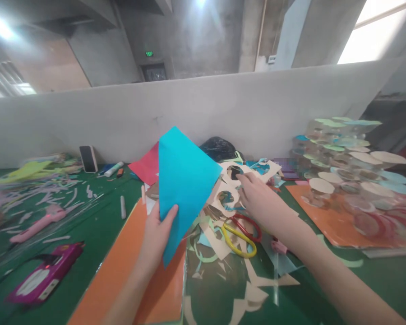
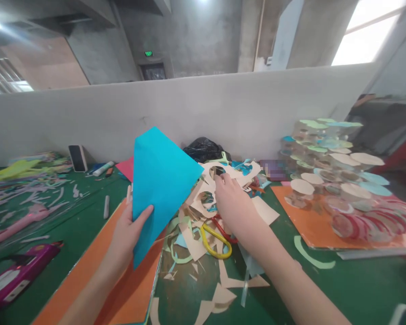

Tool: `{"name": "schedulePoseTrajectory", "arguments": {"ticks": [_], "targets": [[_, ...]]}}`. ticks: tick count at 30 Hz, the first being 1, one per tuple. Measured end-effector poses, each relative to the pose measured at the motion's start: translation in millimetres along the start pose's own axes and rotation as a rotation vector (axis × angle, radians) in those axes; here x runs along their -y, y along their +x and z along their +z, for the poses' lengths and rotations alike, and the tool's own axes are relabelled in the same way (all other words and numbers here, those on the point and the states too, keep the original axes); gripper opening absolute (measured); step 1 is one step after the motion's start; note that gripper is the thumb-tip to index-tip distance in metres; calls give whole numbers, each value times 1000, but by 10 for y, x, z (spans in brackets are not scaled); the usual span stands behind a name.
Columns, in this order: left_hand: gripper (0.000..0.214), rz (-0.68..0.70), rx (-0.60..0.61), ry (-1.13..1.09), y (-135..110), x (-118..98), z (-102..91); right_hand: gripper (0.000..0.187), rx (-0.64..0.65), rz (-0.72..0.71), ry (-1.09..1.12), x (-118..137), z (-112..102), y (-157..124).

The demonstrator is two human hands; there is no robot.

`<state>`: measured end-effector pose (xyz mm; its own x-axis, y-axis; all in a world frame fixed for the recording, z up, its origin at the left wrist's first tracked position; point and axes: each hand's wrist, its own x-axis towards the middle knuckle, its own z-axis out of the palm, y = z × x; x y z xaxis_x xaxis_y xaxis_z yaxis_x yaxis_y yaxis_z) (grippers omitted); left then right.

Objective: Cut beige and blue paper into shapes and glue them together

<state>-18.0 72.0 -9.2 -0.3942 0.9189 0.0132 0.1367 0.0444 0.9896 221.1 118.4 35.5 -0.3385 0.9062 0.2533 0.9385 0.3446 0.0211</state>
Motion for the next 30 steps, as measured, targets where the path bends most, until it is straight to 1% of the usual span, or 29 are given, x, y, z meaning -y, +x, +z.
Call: {"name": "schedulePoseTrajectory", "arguments": {"ticks": [1,2,4,5,7,9,11,14,16,18,21,24,27,30], "targets": [[55,8,-1,3,-1,3,-4,33,21,-30,-13,35,-20,-61],[53,10,-7,8,-3,3,-8,31,84,-63,-46,78,-26,-128],[50,20,-32,22,-12,-9,-9,28,286,-69,-77,170,26,-264],[50,27,-41,27,-19,-22,-5,26,335,6,-73,212,86,-322],[51,33,-36,24,-38,-57,13,27,393,62,-70,274,251,-399],[51,31,-13,-9,-57,-94,40,28,408,71,-49,303,424,-426],[51,33,7,-53,-70,-117,63,26,375,58,-30,310,555,-419],[54,46,13,-116,-66,-104,67,21,293,81,2,305,636,-385],[58,43,20,-151,-55,-82,51,17,263,121,38,298,626,-364],[63,38,18,-173,-49,-77,26,16,263,155,96,275,583,-346],[67,49,-32,-168,-53,-125,-25,19,319,207,253,190,487,-335],[67,111,-100,-175,-39,-198,-108,25,389,228,467,63,396,-368],[64,215,-153,-177,16,-225,-226,38,480,171,677,-20,315,-463],[62,274,-172,-136,76,-222,-329,46,599,15,956,0,227,-589]]}}
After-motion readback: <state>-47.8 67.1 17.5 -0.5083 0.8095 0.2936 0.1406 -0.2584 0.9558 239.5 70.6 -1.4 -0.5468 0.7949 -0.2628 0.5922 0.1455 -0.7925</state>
